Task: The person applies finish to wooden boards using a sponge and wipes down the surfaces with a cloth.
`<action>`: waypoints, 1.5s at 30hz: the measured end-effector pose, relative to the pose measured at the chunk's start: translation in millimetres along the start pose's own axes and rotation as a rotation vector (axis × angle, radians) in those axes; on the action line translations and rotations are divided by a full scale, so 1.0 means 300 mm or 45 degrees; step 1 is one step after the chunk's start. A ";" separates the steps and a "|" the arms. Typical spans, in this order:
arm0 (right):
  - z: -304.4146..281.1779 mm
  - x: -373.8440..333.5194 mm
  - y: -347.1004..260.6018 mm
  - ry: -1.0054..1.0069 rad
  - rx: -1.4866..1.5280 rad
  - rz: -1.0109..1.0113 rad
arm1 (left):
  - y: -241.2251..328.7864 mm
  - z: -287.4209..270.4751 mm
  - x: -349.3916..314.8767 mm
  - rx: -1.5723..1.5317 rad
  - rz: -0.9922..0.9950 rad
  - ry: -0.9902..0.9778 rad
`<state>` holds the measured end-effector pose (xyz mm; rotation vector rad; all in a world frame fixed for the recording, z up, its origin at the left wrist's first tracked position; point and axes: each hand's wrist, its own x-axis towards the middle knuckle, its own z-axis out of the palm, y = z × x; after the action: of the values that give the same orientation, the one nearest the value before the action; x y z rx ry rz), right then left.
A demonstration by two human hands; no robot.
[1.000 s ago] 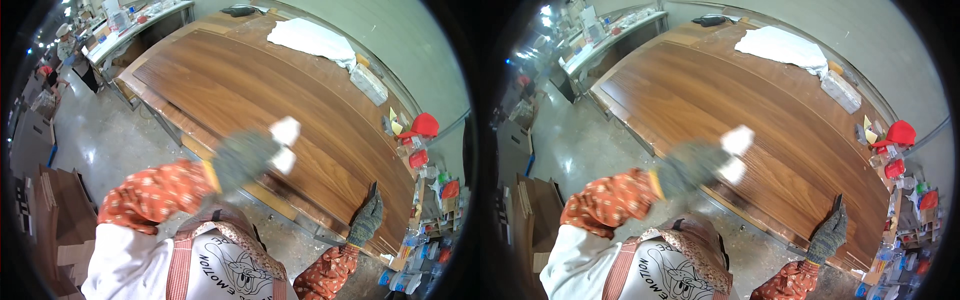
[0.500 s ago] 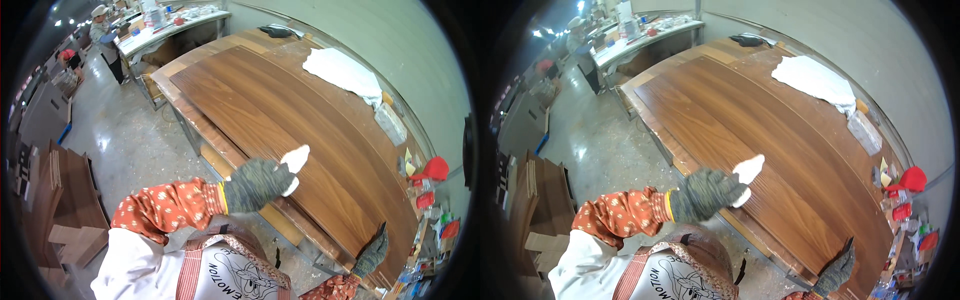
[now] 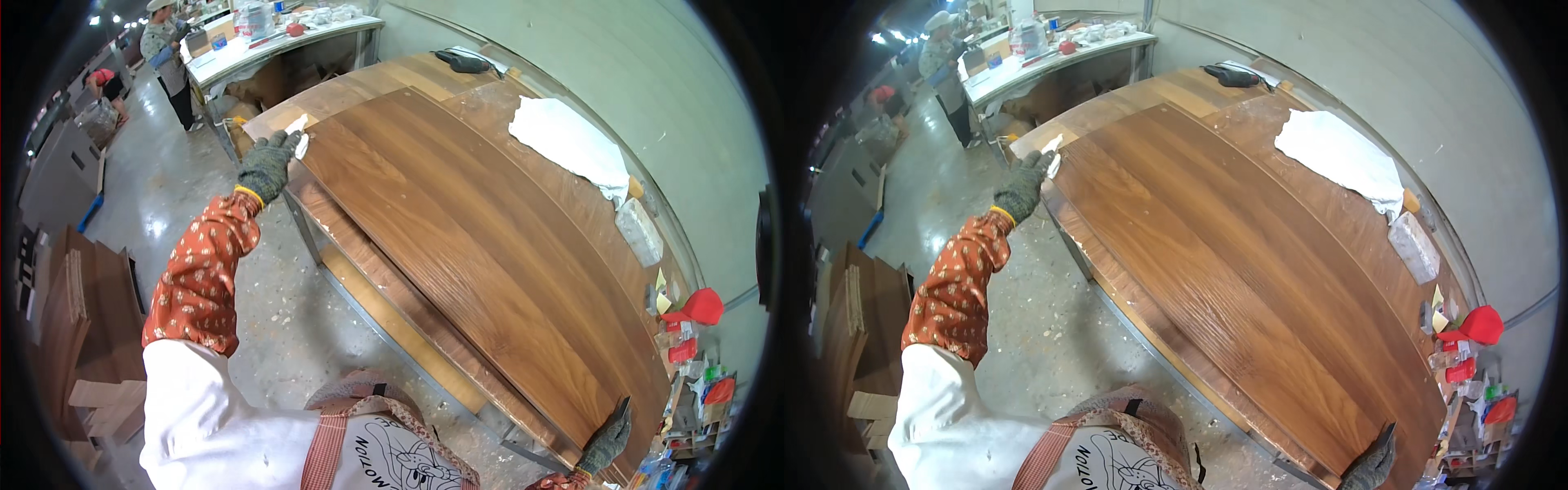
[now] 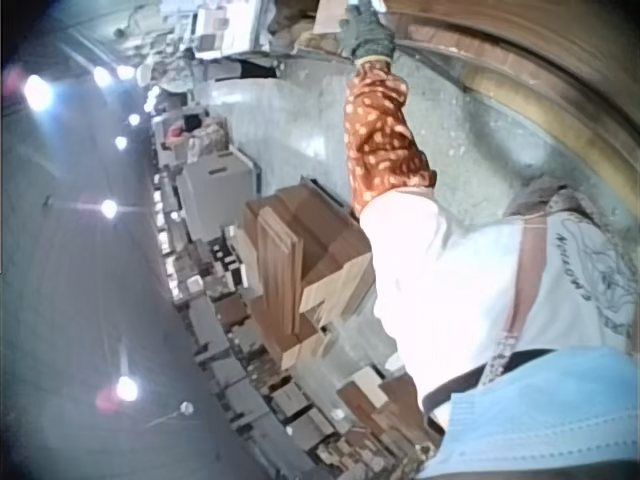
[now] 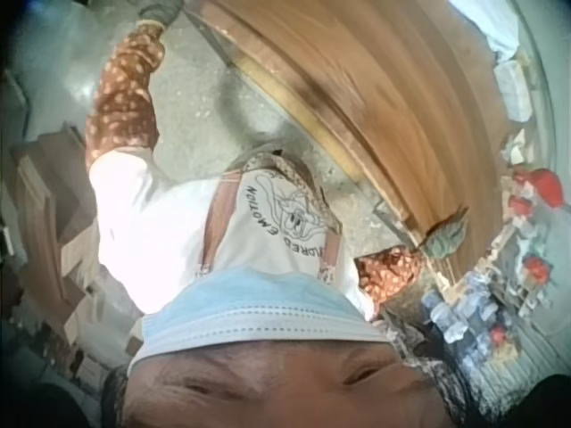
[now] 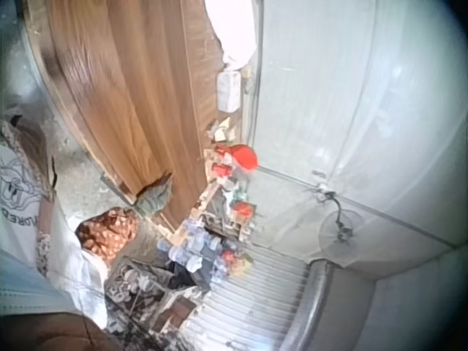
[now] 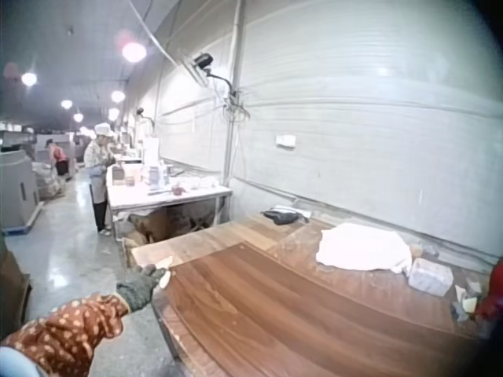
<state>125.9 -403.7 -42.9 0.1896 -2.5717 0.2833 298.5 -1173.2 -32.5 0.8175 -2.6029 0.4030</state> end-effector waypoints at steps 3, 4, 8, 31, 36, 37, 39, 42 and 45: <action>-0.027 -0.013 -0.037 0.021 0.112 0.082 | -0.143 0.105 0.082 -0.081 -0.155 -0.061; -0.032 -0.012 -0.056 0.000 0.182 0.206 | -0.255 0.196 0.107 -0.150 -0.270 -0.195; -0.007 -0.026 -0.032 -0.025 0.388 0.260 | -0.503 0.336 0.150 -0.321 -0.329 0.503; -0.259 -0.229 0.394 0.456 1.234 0.812 | 1.224 -0.226 0.123 -0.607 0.672 0.053; -0.330 -0.289 0.768 0.672 1.124 0.986 | 2.080 -0.562 -0.210 -0.821 1.085 0.171; -0.332 -0.282 0.819 0.694 1.045 1.052 | 2.211 -0.602 -0.273 -0.852 1.170 0.185; -0.319 -0.311 0.924 0.680 1.004 1.055 | 2.446 -0.755 -0.458 -0.925 1.325 0.163; -0.285 -0.273 1.011 0.678 1.013 1.016 | 2.585 -0.993 -0.674 -0.958 1.779 -0.309; -0.224 -0.272 1.185 0.697 0.869 0.961 | 2.654 -1.012 -0.875 -1.333 1.986 -0.286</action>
<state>160.5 -37.2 -88.0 -0.5571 -1.8126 1.2835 106.5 -303.3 -1.5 -1.5801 -2.4842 -0.7046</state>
